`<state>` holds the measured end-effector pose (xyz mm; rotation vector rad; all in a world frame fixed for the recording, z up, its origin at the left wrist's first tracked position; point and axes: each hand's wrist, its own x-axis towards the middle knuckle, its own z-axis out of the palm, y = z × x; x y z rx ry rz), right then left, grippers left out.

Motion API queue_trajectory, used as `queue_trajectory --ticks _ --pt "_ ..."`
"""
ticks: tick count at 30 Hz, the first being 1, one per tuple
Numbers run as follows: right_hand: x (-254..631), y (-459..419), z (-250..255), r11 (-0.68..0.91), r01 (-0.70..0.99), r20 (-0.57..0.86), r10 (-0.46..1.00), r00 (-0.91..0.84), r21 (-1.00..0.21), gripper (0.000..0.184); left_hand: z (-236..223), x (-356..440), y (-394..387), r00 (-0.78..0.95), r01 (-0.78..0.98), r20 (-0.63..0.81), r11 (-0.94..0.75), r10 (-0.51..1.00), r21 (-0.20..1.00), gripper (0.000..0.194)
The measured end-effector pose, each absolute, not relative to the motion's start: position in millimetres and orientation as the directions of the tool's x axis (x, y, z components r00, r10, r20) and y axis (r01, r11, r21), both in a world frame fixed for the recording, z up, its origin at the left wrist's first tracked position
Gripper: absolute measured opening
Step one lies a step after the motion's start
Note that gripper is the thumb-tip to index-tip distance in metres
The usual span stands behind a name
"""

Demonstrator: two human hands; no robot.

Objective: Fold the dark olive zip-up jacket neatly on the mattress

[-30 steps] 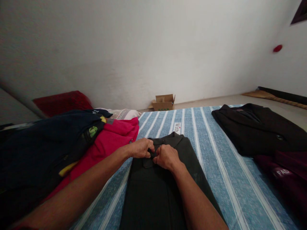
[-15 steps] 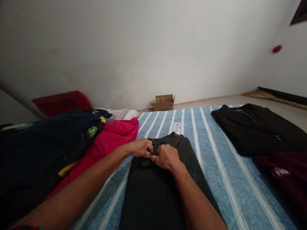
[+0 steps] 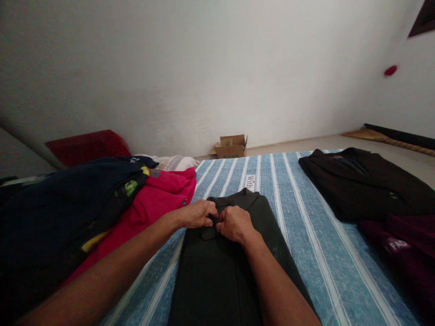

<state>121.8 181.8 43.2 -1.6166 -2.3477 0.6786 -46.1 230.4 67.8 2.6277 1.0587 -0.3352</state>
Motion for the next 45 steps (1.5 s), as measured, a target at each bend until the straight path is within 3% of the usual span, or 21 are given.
queue_trajectory --ticks 5,8,17,22,25,31,38,45 --pt "118 176 50 0.359 0.881 0.022 0.929 -0.371 -0.307 0.024 64 -47 227 0.697 0.710 -0.295 -0.686 0.654 0.158 0.014" --pt "115 174 50 0.397 0.877 0.085 0.917 -0.389 -0.271 0.026 65 -47 227 0.688 0.716 -0.307 -0.684 0.658 0.138 0.014" --pt "109 177 40 0.344 0.851 0.007 0.928 -0.372 -0.397 0.023 67 -48 228 0.706 0.701 -0.307 -0.689 0.638 0.182 0.016" --pt "111 178 40 0.351 0.825 0.027 0.925 -0.379 -0.442 0.021 70 -50 223 0.689 0.724 -0.238 -0.635 0.685 0.268 0.024" --pt "111 178 39 0.369 0.807 0.046 0.918 -0.394 -0.462 0.021 69 -52 223 0.681 0.730 -0.227 -0.619 0.697 0.288 0.017" --pt "110 180 34 0.350 0.798 0.074 0.929 -0.362 -0.490 0.019 67 -51 228 0.716 0.698 -0.238 -0.662 0.657 0.272 0.006" --pt "110 180 33 0.333 0.793 0.073 0.935 -0.346 -0.510 0.013 71 -48 228 0.703 0.698 -0.313 -0.704 0.639 0.132 0.009" --pt "110 180 35 0.320 0.793 0.068 0.940 -0.335 -0.519 0.012 71 -50 228 0.729 0.670 -0.309 -0.729 0.611 0.138 0.011"
